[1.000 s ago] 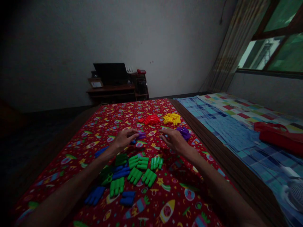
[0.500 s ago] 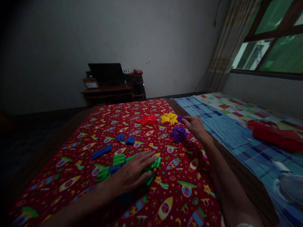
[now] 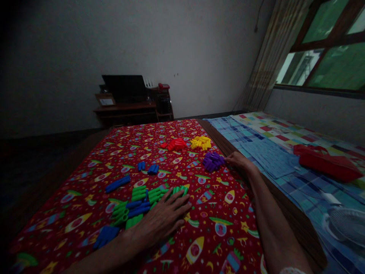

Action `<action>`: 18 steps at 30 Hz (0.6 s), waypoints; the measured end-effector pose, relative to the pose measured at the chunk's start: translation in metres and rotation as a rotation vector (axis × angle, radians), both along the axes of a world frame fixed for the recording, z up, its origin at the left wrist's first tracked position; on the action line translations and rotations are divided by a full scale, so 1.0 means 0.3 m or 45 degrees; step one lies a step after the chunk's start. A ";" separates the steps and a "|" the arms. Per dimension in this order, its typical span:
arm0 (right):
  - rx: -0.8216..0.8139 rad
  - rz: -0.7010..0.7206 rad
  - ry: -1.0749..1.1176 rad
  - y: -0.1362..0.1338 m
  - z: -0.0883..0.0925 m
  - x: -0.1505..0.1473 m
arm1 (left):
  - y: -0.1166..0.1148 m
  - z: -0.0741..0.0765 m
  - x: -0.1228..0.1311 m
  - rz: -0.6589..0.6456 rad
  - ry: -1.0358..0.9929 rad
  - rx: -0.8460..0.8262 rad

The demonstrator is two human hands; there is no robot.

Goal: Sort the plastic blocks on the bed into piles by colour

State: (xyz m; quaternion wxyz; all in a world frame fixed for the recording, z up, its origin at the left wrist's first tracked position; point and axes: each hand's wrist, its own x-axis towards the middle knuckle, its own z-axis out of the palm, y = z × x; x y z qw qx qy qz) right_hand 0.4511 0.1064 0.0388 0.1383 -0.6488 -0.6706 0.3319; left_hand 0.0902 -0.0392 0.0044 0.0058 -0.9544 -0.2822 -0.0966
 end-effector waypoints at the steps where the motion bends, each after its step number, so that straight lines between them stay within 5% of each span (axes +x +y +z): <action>1: 0.027 -0.011 -0.111 -0.001 0.010 -0.012 | 0.000 0.001 -0.002 0.006 -0.004 -0.002; 7: 0.164 -0.025 -0.549 -0.030 0.076 -0.081 | -0.011 0.043 -0.027 0.004 -0.020 -0.127; 12: 0.207 -0.020 -0.507 -0.058 0.103 -0.098 | -0.052 0.074 -0.077 -0.018 -0.025 -0.250; 18: 0.230 -0.045 -0.403 -0.054 0.077 -0.073 | -0.146 0.042 -0.151 -0.044 0.073 -0.115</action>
